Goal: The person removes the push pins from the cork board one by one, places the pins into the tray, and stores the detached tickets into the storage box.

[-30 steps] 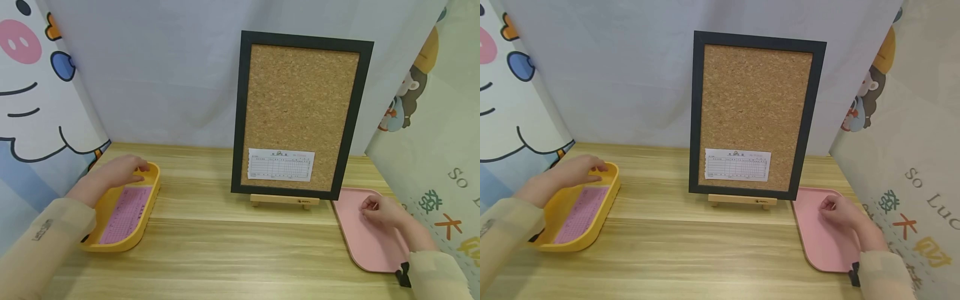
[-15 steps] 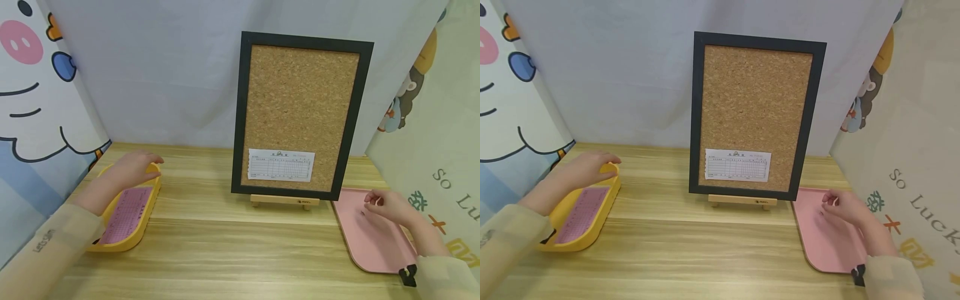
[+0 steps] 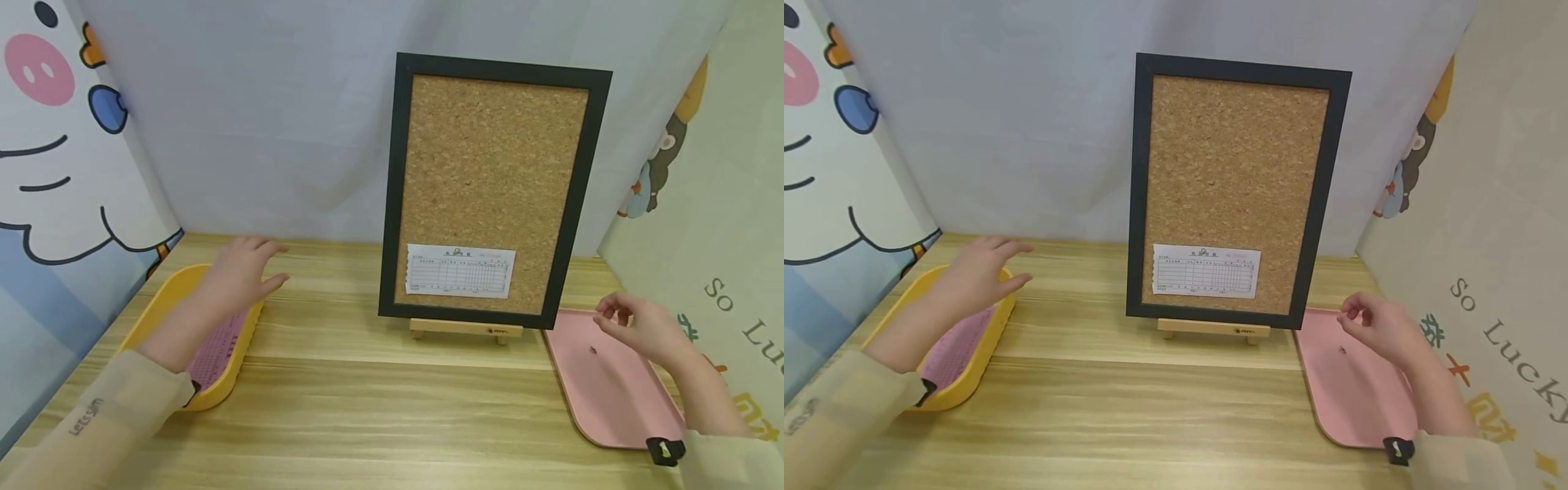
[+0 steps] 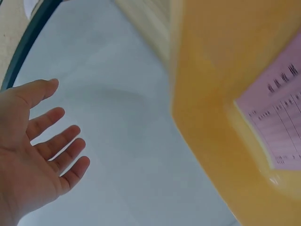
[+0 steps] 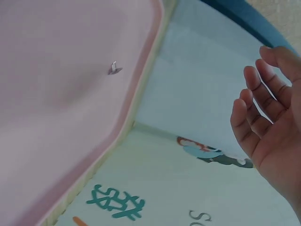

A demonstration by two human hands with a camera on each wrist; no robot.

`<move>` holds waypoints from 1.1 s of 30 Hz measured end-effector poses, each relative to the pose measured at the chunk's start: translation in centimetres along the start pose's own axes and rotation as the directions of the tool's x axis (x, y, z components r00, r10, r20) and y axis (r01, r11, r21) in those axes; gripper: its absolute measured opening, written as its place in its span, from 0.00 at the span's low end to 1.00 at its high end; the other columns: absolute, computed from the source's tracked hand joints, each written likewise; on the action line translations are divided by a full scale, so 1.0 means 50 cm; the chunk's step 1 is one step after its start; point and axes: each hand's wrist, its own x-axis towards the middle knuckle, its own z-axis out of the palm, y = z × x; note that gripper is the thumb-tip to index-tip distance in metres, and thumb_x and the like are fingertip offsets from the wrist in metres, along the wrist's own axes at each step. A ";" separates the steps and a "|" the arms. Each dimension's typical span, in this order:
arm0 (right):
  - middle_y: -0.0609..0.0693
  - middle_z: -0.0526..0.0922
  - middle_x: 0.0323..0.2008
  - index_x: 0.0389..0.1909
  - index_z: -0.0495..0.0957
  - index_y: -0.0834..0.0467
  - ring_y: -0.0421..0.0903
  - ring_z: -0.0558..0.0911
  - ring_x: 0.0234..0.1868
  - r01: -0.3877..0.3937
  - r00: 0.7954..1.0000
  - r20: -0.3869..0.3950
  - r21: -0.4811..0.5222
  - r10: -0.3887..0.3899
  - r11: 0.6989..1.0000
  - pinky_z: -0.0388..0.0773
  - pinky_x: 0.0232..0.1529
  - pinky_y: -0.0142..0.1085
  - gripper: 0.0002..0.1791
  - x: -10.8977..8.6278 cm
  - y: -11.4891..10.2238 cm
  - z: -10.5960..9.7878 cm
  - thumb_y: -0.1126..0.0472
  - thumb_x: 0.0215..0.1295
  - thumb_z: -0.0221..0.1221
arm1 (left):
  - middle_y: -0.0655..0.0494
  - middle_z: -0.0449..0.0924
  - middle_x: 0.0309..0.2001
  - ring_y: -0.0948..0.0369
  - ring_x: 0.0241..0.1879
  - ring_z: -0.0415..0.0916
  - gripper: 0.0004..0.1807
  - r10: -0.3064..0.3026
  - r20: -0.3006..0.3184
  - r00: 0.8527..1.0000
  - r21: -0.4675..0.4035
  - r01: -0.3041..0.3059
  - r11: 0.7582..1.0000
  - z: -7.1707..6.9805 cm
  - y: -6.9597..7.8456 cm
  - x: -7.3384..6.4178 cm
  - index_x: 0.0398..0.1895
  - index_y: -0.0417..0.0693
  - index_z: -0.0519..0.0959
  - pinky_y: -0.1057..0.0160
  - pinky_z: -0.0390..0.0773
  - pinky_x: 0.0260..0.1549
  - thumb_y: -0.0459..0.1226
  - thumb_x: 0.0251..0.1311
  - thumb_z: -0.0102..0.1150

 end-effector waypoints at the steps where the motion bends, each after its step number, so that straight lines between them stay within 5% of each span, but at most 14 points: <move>1: 0.47 0.73 0.26 0.35 0.76 0.55 0.36 0.66 0.26 0.000 1.000 -0.014 -0.006 0.000 1.000 0.63 0.20 0.31 0.06 0.000 -0.007 -0.002 0.59 0.61 0.61 | 0.39 0.72 0.57 0.40 0.58 0.65 0.26 -0.002 -0.015 1.000 -0.009 0.001 1.000 0.000 0.006 0.001 0.57 0.40 0.73 0.39 0.65 0.54 0.42 0.57 0.64; 9: 0.47 0.76 0.26 0.38 0.77 0.57 0.34 0.67 0.27 0.062 0.981 -0.184 -0.036 -0.067 0.997 0.66 0.22 0.27 0.09 0.011 -0.063 0.003 0.64 0.56 0.64 | 0.36 0.69 0.58 0.38 0.57 0.64 0.25 -0.004 -0.175 0.985 -0.107 -0.015 0.994 0.000 0.062 0.000 0.57 0.39 0.72 0.38 0.63 0.55 0.40 0.57 0.63; 18: 0.52 0.79 0.27 0.37 0.78 0.62 0.32 0.70 0.30 0.166 0.895 -0.420 0.008 -0.148 0.986 0.66 0.30 0.13 0.11 0.028 -0.130 0.024 0.70 0.51 0.65 | 0.38 0.68 0.60 0.41 0.59 0.62 0.26 -0.027 -0.312 0.950 -0.247 -0.053 0.968 0.010 0.124 0.008 0.57 0.39 0.71 0.42 0.60 0.59 0.38 0.55 0.64; 26: 0.56 0.82 0.31 0.36 0.79 0.67 0.26 0.73 0.32 0.231 0.814 -0.564 0.095 -0.139 0.968 0.67 0.32 0.13 0.11 0.049 -0.195 0.048 0.74 0.50 0.64 | 0.41 0.63 0.63 0.44 0.62 0.58 0.28 -0.094 -0.333 0.938 -0.405 -0.052 0.913 0.024 0.178 0.014 0.60 0.42 0.68 0.43 0.60 0.60 0.40 0.57 0.63; 33: 0.58 0.83 0.32 0.38 0.79 0.67 0.39 0.77 0.30 0.303 0.763 -0.629 0.142 -0.150 0.942 0.70 0.33 0.16 0.13 0.064 -0.238 0.075 0.75 0.49 0.65 | 0.44 0.60 0.66 0.45 0.65 0.55 0.29 -0.147 -0.296 0.944 -0.512 -0.026 0.859 0.047 0.215 0.022 0.61 0.45 0.67 0.42 0.57 0.62 0.43 0.58 0.62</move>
